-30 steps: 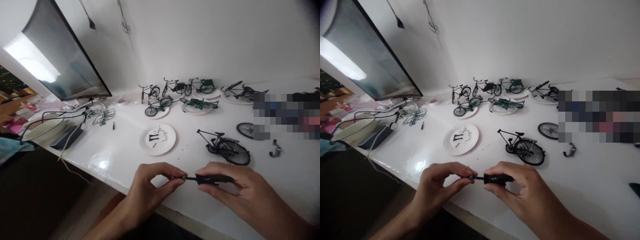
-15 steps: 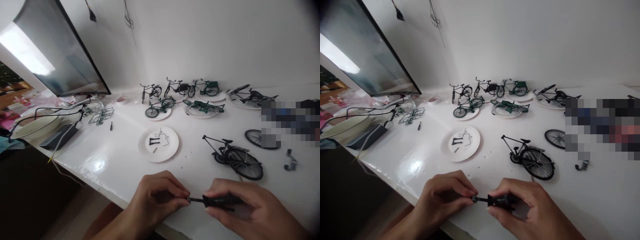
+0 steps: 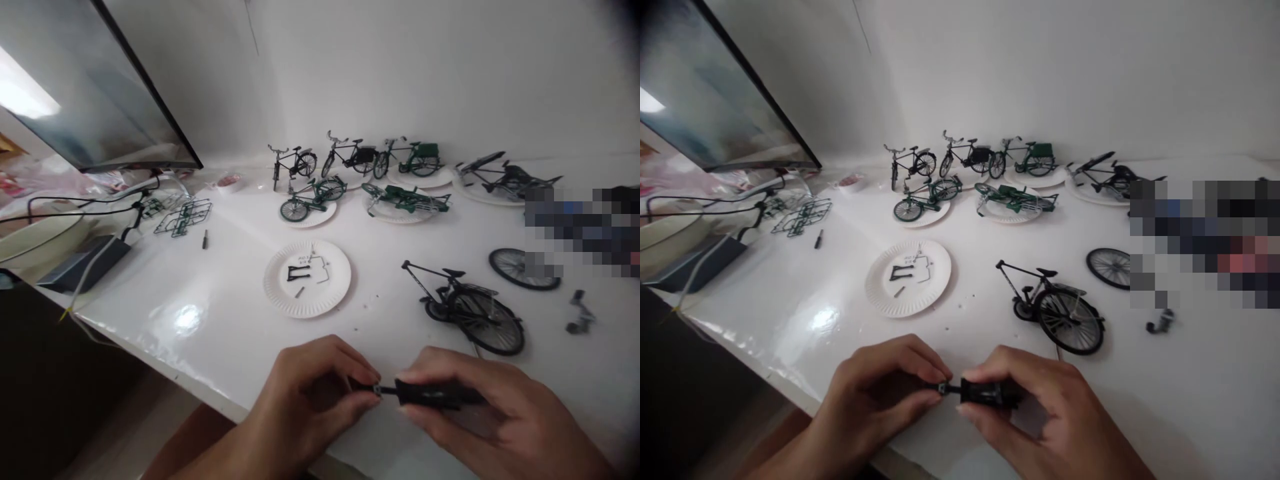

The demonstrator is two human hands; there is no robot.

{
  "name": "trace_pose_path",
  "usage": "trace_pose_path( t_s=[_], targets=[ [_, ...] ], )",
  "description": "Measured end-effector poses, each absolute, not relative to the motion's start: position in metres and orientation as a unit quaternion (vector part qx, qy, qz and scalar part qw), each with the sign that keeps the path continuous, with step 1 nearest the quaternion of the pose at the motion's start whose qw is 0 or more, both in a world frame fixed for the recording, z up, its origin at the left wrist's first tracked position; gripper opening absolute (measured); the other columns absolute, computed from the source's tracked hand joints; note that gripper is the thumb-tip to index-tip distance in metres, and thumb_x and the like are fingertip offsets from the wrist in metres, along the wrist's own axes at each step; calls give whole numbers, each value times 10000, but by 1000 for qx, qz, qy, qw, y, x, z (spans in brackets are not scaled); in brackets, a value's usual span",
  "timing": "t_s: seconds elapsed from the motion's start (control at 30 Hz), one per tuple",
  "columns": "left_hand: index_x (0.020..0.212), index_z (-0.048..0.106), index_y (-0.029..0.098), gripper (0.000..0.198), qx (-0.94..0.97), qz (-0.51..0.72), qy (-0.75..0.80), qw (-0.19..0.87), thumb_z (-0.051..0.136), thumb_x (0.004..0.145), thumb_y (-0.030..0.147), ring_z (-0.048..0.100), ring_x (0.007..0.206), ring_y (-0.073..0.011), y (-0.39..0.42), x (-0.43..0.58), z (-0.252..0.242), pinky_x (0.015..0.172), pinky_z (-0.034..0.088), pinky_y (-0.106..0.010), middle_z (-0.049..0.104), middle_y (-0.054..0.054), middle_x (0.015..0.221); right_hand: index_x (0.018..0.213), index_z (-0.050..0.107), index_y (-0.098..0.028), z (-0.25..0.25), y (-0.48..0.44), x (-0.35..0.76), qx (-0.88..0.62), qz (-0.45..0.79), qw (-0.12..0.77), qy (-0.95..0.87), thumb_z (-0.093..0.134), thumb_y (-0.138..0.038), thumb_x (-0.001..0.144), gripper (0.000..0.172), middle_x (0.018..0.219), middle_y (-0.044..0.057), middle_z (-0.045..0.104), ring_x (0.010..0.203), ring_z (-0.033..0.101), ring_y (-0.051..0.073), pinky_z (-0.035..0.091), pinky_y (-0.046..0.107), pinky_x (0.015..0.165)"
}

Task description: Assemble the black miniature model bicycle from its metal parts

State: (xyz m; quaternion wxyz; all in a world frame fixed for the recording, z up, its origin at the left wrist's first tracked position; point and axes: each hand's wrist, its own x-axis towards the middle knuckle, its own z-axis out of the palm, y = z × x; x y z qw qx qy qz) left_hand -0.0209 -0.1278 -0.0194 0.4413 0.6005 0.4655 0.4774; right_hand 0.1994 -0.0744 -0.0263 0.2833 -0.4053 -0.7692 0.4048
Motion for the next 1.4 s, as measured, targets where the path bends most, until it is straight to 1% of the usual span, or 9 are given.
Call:
trace_pose_path(
  t_s=[0.23, 0.4, 0.57, 0.73, 0.97, 1.1, 1.17, 1.27, 1.4],
  targets=[
    [927, 710, 173, 84, 602, 450, 482, 450, 741, 875, 232, 690, 854, -179, -132, -22, -20, 751, 551, -291, 733, -76, 945, 890, 744, -272, -15, -76, 195, -387, 429, 291, -763, 716, -355, 847, 98, 842, 24, 768, 761, 739, 207, 611, 267, 637],
    [907, 704, 164, 49, 613, 468, 474, 425, 733, 880, 192, 695, 859, -161, -133, -21, -20, 745, 544, -268, 728, -71, 953, 919, 734, -263, -17, -76, 196, -364, 423, 294, -776, 711, -347, 870, 100, 873, 23, 765, 797, 728, 191, 592, 259, 678],
    [864, 720, 156, 26, 623, 489, 471, 390, 745, 858, 150, 714, 842, -164, -137, -18, -21, 717, 568, -257, 733, -77, 926, 887, 722, -244, -18, -78, 196, -347, 405, 304, -789, 733, -321, 864, 81, 807, 3, 745, 720, 701, 156, 558, 245, 658],
    [861, 737, 156, 57, 639, 509, 459, 350, 746, 843, 102, 727, 840, -169, -137, -15, -22, 732, 585, -265, 743, -85, 924, 906, 709, -239, -20, -81, 197, -326, 396, 328, -793, 730, -284, 870, 61, 814, -2, 739, 726, 697, 145, 548, 241, 670],
    [880, 738, 156, 67, 601, 508, 468, 402, 780, 828, 151, 714, 834, -158, -135, -17, -19, 729, 574, -234, 740, -67, 895, 961, 713, -260, -18, -80, 197, -333, 416, 317, -785, 718, -295, 876, 92, 918, 4, 758, 839, 717, 159, 567, 230, 737],
    [865, 730, 134, 107, 528, 519, 495, 456, 745, 872, 240, 658, 656, -103, -132, -19, -15, 614, 558, -197, 718, -52, 829, 1049, 713, -272, -12, -76, 198, -336, 519, 270, -738, 692, -344, 904, 163, 1023, 13, 752, 948, 708, 180, 570, 247, 800],
    [855, 728, 125, 139, 497, 526, 500, 476, 732, 883, 260, 635, 589, -87, -131, -20, -14, 571, 549, -186, 701, -39, 764, 1037, 703, -259, -8, -74, 198, -336, 573, 257, -702, 677, -361, 918, 159, 970, 14, 738, 907, 697, 169, 563, 251, 788],
    [846, 717, 123, 149, 473, 529, 497, 499, 732, 883, 267, 638, 548, -92, -129, -21, -14, 534, 546, -181, 688, -23, 684, 1027, 678, -239, -5, -71, 199, -342, 628, 244, -655, 655, -394, 936, 181, 818, 0, 698, 740, 644, 128, 539, 228, 675],
    [841, 698, 121, 158, 448, 537, 477, 531, 723, 894, 267, 655, 549, -106, -128, -23, -15, 508, 559, -194, 712, -36, 701, 1041, 656, -232, -7, -70, 199, -342, 648, 243, -635, 634, -427, 949, 217, 750, -13, 672, 644, 585, 103, 501, 213, 602]
  ],
)
